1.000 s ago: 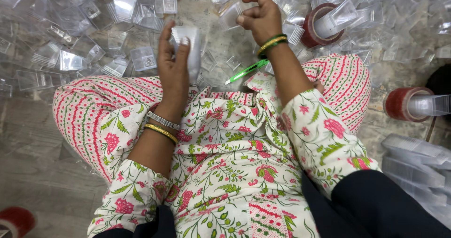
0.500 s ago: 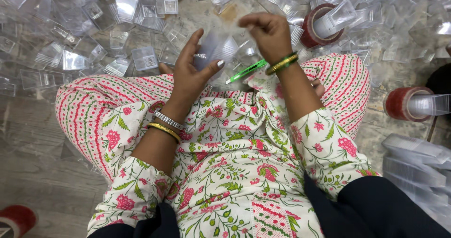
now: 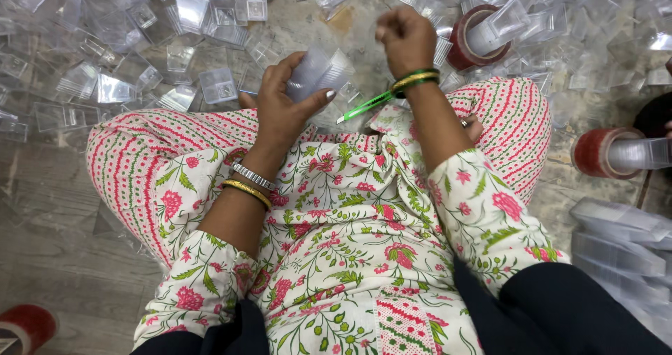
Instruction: The person sits cross-legged on the floor among piles of clear plastic box components and assembles small transparent plastic boxes, fitting and pressing the plastic pieces together by hand and setting completed boxes aside. Rolls of tape and a green marker lie nearby on the floor.
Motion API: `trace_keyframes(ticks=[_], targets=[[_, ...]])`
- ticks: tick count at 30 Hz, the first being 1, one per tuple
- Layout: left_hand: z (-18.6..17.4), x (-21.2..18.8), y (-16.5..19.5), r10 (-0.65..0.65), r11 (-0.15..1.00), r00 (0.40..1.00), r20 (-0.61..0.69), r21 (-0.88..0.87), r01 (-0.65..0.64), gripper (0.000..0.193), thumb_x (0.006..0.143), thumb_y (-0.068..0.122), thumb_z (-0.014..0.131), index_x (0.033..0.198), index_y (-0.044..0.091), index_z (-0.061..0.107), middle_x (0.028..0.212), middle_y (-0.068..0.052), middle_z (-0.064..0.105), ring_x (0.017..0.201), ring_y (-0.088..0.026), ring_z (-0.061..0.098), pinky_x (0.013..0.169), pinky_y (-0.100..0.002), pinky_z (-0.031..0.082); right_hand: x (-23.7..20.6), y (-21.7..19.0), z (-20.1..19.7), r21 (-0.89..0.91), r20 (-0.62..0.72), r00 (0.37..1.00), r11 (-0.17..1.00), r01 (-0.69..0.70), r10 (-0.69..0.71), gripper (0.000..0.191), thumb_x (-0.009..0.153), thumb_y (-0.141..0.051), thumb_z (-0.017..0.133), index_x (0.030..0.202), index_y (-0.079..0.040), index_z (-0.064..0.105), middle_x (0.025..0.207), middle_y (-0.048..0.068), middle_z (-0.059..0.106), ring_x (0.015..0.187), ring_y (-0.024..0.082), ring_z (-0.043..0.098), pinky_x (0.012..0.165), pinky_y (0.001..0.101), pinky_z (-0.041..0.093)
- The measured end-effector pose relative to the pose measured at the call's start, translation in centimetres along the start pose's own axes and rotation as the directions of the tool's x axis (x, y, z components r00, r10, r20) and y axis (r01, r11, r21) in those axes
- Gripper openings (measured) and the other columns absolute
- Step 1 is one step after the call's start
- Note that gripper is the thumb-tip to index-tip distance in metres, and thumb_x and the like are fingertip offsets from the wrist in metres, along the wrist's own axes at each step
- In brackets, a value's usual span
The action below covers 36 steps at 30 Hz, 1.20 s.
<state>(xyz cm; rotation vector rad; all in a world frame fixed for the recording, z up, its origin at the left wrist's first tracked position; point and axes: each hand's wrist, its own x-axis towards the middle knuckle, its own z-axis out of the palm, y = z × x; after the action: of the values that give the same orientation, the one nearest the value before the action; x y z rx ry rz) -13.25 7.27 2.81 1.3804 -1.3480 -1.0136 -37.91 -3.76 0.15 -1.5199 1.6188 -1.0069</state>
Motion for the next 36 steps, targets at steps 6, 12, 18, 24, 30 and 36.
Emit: trace_keyframes(ticks=[6,12,18,24,30,36], targets=[[-0.2,-0.1,0.2,0.061,0.987,0.998,-0.007,0.150,-0.060,0.074,0.074,0.021,0.098,0.137,0.008,0.062,0.118,-0.010,0.060,0.111,-0.023,0.064,0.099,-0.037,0.054,-3.5,-3.2,-1.7,0.435,0.581,0.778,0.899,-0.051,-0.237,0.018,0.099,0.001,0.074,0.117,0.000,0.077,0.108,0.006,0.079,0.098,0.011,0.074,0.091,0.0258,0.062],[-0.1,0.1,0.8,-0.117,0.826,0.978,0.171,-0.530,0.192,0.070,0.084,0.006,0.085,0.145,0.001,0.049,0.131,-0.011,0.065,0.118,-0.019,0.069,0.101,-0.032,0.059,-3.9,-6.6,-2.4,0.539,0.548,0.792,0.838,-0.087,-0.270,0.067,0.091,-0.005,0.083,0.151,-0.004,0.053,0.155,0.003,0.050,0.112,0.011,0.059,0.097,0.0264,0.058],[-0.1,0.1,0.6,-0.100,0.892,0.982,0.163,-0.423,0.161,0.063,0.087,0.004,0.083,0.141,-0.004,0.051,0.128,-0.013,0.067,0.114,-0.018,0.070,0.098,-0.030,0.060,-4.6,-7.6,-1.2,0.499,0.686,0.709,0.815,-0.293,-0.166,0.079,0.081,0.005,0.085,0.150,-0.003,0.048,0.133,0.007,0.058,0.122,0.014,0.062,0.102,0.0311,0.060],[0.1,0.3,0.2,-0.091,0.889,0.984,0.156,-0.432,0.150,0.059,0.087,0.004,0.083,0.137,-0.007,0.053,0.128,-0.013,0.067,0.115,-0.016,0.068,0.100,-0.030,0.059,-4.3,-7.1,-1.0,0.550,0.629,0.759,0.785,-0.283,-0.167,0.076,0.075,0.011,0.087,0.143,0.003,0.054,0.127,0.007,0.066,0.118,0.016,0.066,0.103,0.0328,0.059],[-0.1,0.3,0.2,-0.106,0.853,0.977,0.186,-0.489,0.185,0.059,0.088,0.004,0.082,0.138,-0.006,0.053,0.128,-0.012,0.068,0.115,-0.016,0.068,0.100,-0.030,0.059,-4.5,-6.7,-1.2,0.522,0.632,0.768,0.789,-0.324,-0.103,0.075,0.074,0.008,0.087,0.142,0.002,0.056,0.124,0.007,0.068,0.111,0.016,0.070,0.098,0.0329,0.061],[-0.3,0.3,-0.3,-0.145,0.875,0.989,0.032,-0.463,0.143,0.046,0.091,0.008,0.081,0.131,0.000,0.059,0.122,-0.007,0.065,0.109,-0.014,0.065,0.095,-0.028,0.058,-3.3,-5.5,-1.6,0.678,0.405,0.907,0.703,-0.215,-0.112,0.067,0.081,0.007,0.084,0.142,-0.001,0.058,0.127,0.008,0.066,0.116,0.017,0.068,0.104,0.0331,0.061]])
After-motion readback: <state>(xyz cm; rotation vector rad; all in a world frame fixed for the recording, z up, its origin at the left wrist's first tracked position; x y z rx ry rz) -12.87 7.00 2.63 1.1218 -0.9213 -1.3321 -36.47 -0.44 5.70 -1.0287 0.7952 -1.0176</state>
